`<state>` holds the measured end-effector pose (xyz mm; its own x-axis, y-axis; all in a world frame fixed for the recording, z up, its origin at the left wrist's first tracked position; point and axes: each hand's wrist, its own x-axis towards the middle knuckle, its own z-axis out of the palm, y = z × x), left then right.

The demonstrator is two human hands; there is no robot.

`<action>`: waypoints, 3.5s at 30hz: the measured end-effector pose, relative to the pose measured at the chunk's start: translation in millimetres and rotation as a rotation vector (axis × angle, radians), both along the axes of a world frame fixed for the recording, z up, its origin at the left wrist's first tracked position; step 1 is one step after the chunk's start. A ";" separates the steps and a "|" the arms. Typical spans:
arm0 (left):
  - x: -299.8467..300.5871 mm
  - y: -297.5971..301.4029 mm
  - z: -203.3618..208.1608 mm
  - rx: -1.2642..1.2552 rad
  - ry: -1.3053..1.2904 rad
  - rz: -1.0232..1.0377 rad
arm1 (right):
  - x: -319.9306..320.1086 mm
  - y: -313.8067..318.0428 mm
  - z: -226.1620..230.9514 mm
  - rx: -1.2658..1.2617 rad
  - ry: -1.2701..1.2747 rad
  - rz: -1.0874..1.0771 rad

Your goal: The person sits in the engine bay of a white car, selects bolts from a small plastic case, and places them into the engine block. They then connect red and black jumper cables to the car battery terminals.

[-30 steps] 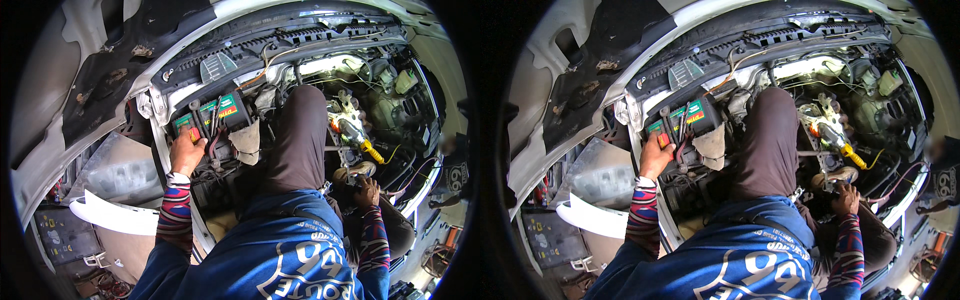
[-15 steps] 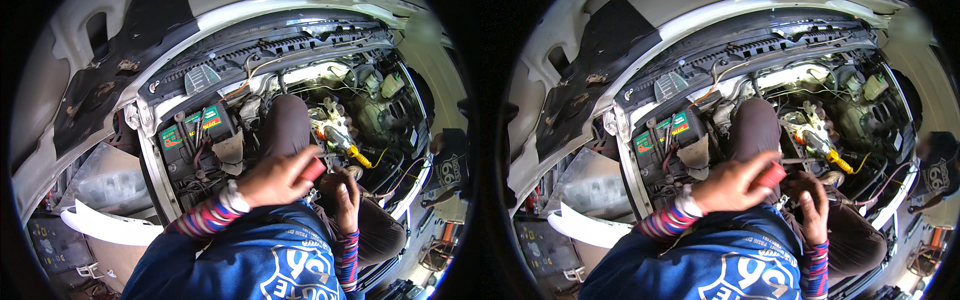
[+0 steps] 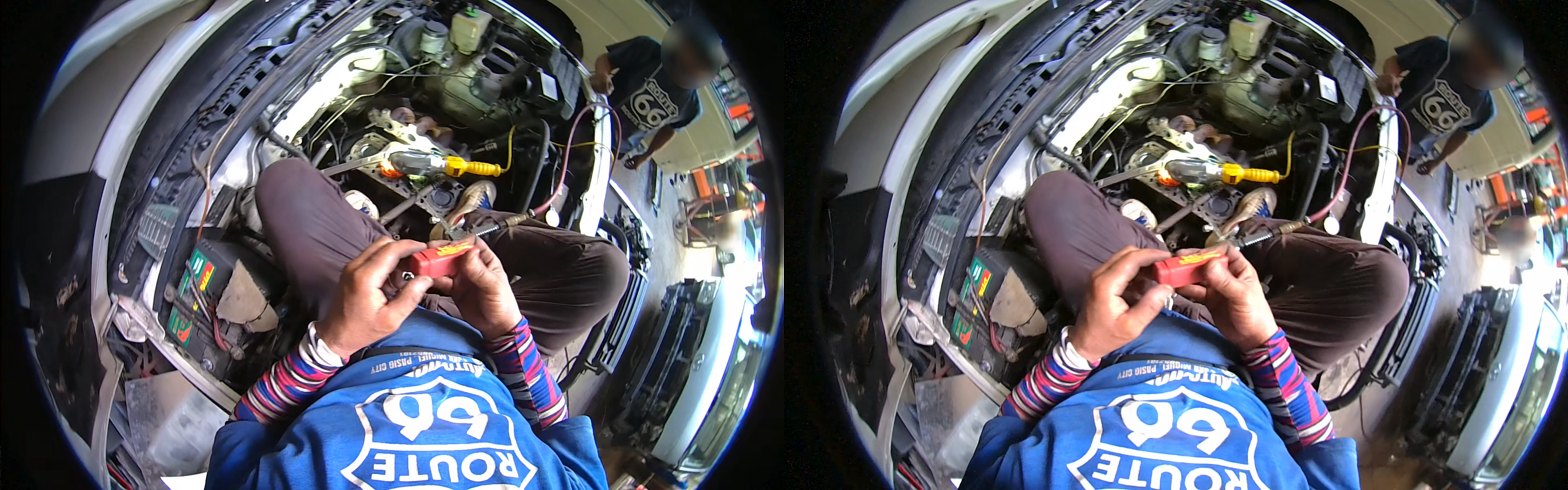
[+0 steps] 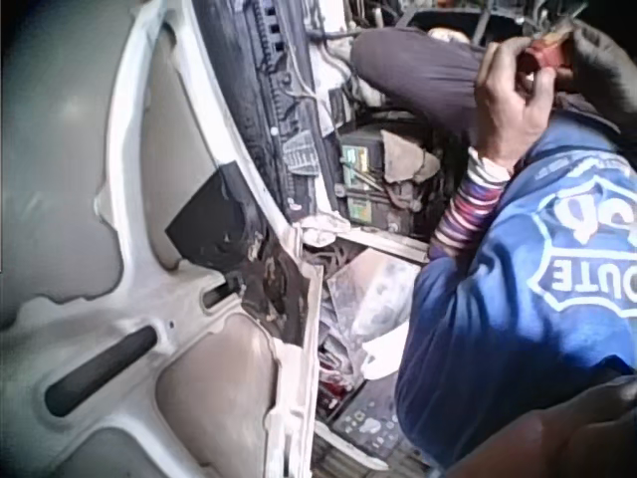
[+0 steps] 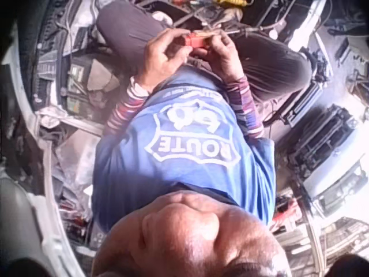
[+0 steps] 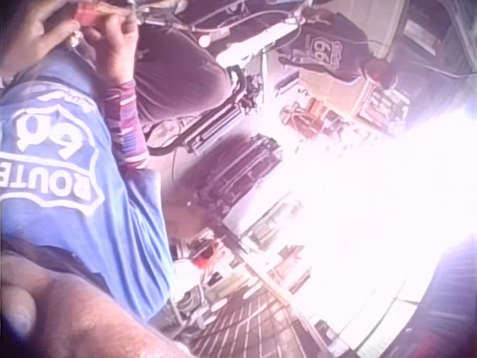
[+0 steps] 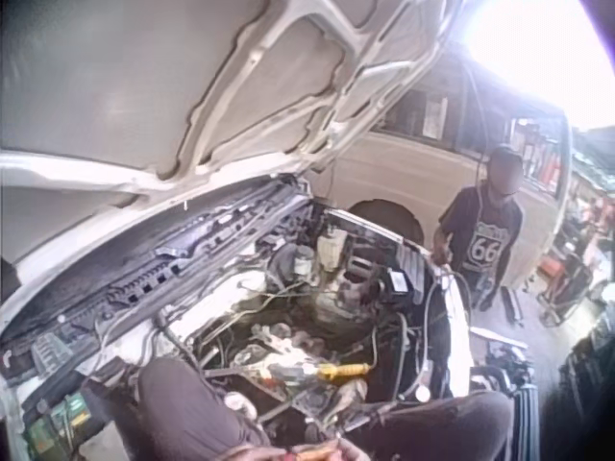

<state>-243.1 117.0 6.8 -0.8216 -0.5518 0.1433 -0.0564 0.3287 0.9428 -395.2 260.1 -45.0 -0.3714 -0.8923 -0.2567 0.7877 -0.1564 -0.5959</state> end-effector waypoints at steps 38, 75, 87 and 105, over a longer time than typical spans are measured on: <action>-8.5 9.8 4.2 0.296 0.233 -0.014 | 18.1 -7.8 25.2 -0.065 0.343 0.437; -15.6 8.1 -4.4 0.804 -0.111 -0.422 | -15.2 31.1 101.9 0.461 1.780 0.252; -19.2 9.0 5.0 0.040 0.031 -0.194 | 2.5 38.9 75.5 0.475 1.453 0.209; -22.7 4.9 13.9 0.088 0.036 -0.324 | 8.4 39.5 58.8 0.470 1.058 0.075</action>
<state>-265.8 121.9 20.8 -0.9516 -0.2741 0.1391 0.0719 0.2415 0.9677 -386.8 299.6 13.7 -0.5489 -0.8202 -0.1610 -0.1411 0.2808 -0.9493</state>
